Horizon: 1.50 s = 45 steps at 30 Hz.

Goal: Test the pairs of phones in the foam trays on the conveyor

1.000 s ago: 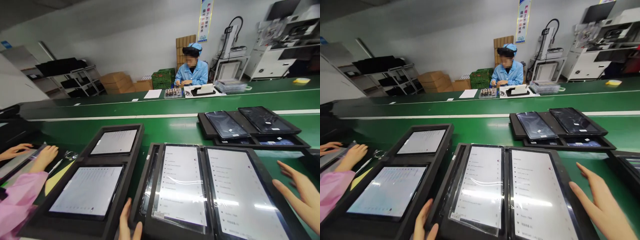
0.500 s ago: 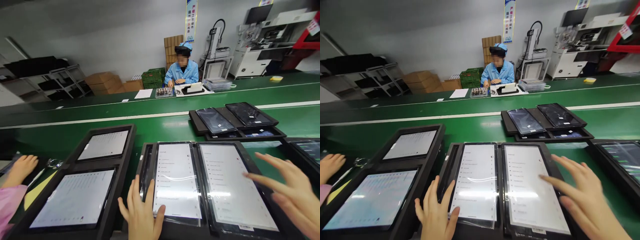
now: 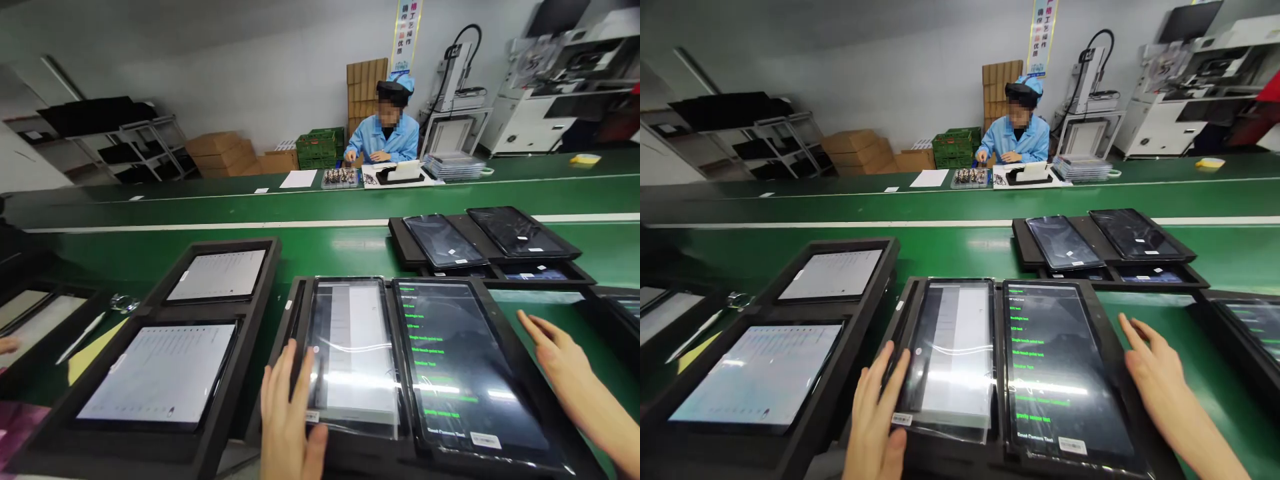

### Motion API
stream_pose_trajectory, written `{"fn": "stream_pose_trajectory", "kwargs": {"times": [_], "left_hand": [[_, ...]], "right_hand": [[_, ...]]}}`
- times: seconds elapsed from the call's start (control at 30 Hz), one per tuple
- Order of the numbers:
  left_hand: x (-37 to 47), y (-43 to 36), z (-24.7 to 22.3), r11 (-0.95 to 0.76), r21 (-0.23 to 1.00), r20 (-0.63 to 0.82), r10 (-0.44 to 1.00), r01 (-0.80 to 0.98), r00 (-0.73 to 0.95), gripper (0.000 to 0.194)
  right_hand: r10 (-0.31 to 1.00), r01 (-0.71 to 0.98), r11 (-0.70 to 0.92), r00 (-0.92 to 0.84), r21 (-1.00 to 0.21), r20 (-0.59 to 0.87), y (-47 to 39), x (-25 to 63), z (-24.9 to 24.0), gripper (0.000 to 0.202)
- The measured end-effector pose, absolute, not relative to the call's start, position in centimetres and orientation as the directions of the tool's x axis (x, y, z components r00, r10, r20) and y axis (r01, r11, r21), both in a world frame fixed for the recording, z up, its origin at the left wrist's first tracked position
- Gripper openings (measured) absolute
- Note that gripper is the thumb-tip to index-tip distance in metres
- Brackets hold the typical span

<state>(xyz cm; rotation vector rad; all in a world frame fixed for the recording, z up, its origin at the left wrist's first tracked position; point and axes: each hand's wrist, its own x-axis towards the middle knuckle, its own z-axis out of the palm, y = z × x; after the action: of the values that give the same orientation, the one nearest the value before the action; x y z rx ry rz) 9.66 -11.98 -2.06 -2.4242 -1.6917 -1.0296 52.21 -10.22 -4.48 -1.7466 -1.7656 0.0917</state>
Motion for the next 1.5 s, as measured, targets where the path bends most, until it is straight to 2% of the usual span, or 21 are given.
{"fn": "stream_pose_trajectory", "kwargs": {"times": [0.07, 0.17, 0.23, 0.3, 0.37, 0.47, 0.53, 0.6, 0.7, 0.83, 0.93, 1.0, 1.1, 1.17, 1.23, 1.33, 1.43, 1.5], "left_hand": [[8.5, -11.0, -2.4, -0.428, 0.409, 0.514, 0.838, 0.806, 0.184, 0.06], [7.5, -9.8, -2.9, -0.481, 0.407, 0.538, 0.813, 0.776, 0.222, 0.058], [7.5, -9.5, -3.1, -0.5, 0.382, 0.544, 0.801, 0.777, 0.248, 0.062], [7.7, -9.6, -3.1, -0.5, 0.373, 0.535, 0.804, 0.782, 0.259, 0.066], [7.9, -9.8, -3.0, -0.493, 0.384, 0.527, 0.811, 0.781, 0.253, 0.071], [8.1, -10.2, -3.1, -0.478, 0.405, 0.52, 0.822, 0.78, 0.233, 0.081], [8.2, -10.3, -3.1, -0.462, 0.396, 0.484, 0.839, 0.794, 0.248, 0.081], [8.3, -10.3, -3.1, -0.446, 0.4, 0.459, 0.854, 0.8, 0.246, 0.082], [8.3, -10.3, -3.1, -0.42, 0.477, 0.48, 0.86, 0.772, 0.171, 0.095], [8.1, -10.1, -3.2, -0.422, 0.48, 0.479, 0.86, 0.769, 0.174, 0.094], [7.8, -9.8, -3.4, -0.459, 0.419, 0.497, 0.838, 0.783, 0.224, 0.085], [7.5, -9.7, -3.7, -0.483, 0.394, 0.509, 0.823, 0.782, 0.251, 0.083], [7.0, -9.3, -4.0, -0.483, 0.404, 0.495, 0.83, 0.777, 0.258, 0.083], [6.6, -8.8, -4.0, -0.441, 0.423, 0.432, 0.866, 0.792, 0.252, 0.083], [6.3, -8.1, -3.7, -0.409, 0.419, 0.352, 0.896, 0.811, 0.271, 0.085], [6.4, -6.9, -2.6, -0.412, 0.367, 0.303, 0.901, 0.834, 0.312, 0.084], [6.7, -6.5, -1.4, -0.383, 0.325, 0.28, 0.912, 0.865, 0.298, 0.073], [5.9, -6.9, -0.7, -0.381, 0.332, 0.287, 0.912, 0.863, 0.292, 0.069]], "right_hand": [[0.884, 0.922, 0.232, -0.066, -0.311, 0.463, -10.5, 50.4, -3.0, 0.059], [0.779, 0.821, 0.557, -0.462, -0.129, 0.423, -10.4, 46.8, -0.7, 0.048], [0.707, 0.766, 0.642, -0.577, -0.031, 0.41, -9.9, 45.3, 0.5, 0.045], [0.68, 0.747, 0.665, -0.603, -0.003, 0.418, -9.4, 45.1, 1.3, 0.046], [0.69, 0.759, 0.648, -0.548, -0.067, 0.472, -9.1, 45.9, 1.6, 0.049], [0.743, 0.776, 0.567, -0.337, -0.276, 0.578, -9.1, 47.0, 1.5, 0.047], [0.769, 0.761, 0.53, -0.246, -0.373, 0.59, -9.4, 47.2, 1.2, 0.046], [0.764, 0.763, 0.516, -0.205, -0.389, 0.612, -9.7, 47.2, 0.9, 0.048], [0.761, 0.764, 0.487, -0.132, -0.424, 0.636, -9.8, 47.0, 0.4, 0.053], [0.829, 0.75, 0.455, -0.16, -0.48, 0.536, -9.3, 46.8, -0.2, 0.066], [0.845, 0.787, 0.46, -0.247, -0.411, 0.474, -8.7, 46.3, -0.5, 0.07], [0.816, 0.803, 0.494, -0.296, -0.334, 0.496, -8.4, 45.9, -0.6, 0.066], [0.798, 0.831, 0.508, -0.354, -0.229, 0.487, -7.9, 45.4, -0.7, 0.056], [0.813, 0.84, 0.499, -0.37, -0.212, 0.449, -7.6, 45.3, -0.6, 0.048], [0.807, 0.836, 0.485, -0.314, -0.258, 0.5, -7.5, 45.5, -0.5, 0.05], [0.766, 0.789, 0.426, -0.054, -0.443, 0.64, -7.7, 46.2, -0.4, 0.065], [0.793, 0.72, 0.361, 0.097, -0.592, 0.602, -8.2, 47.1, -0.5, 0.072], [0.813, 0.729, 0.341, 0.089, -0.594, 0.576, -8.7, 47.9, -0.8, 0.071]]}}
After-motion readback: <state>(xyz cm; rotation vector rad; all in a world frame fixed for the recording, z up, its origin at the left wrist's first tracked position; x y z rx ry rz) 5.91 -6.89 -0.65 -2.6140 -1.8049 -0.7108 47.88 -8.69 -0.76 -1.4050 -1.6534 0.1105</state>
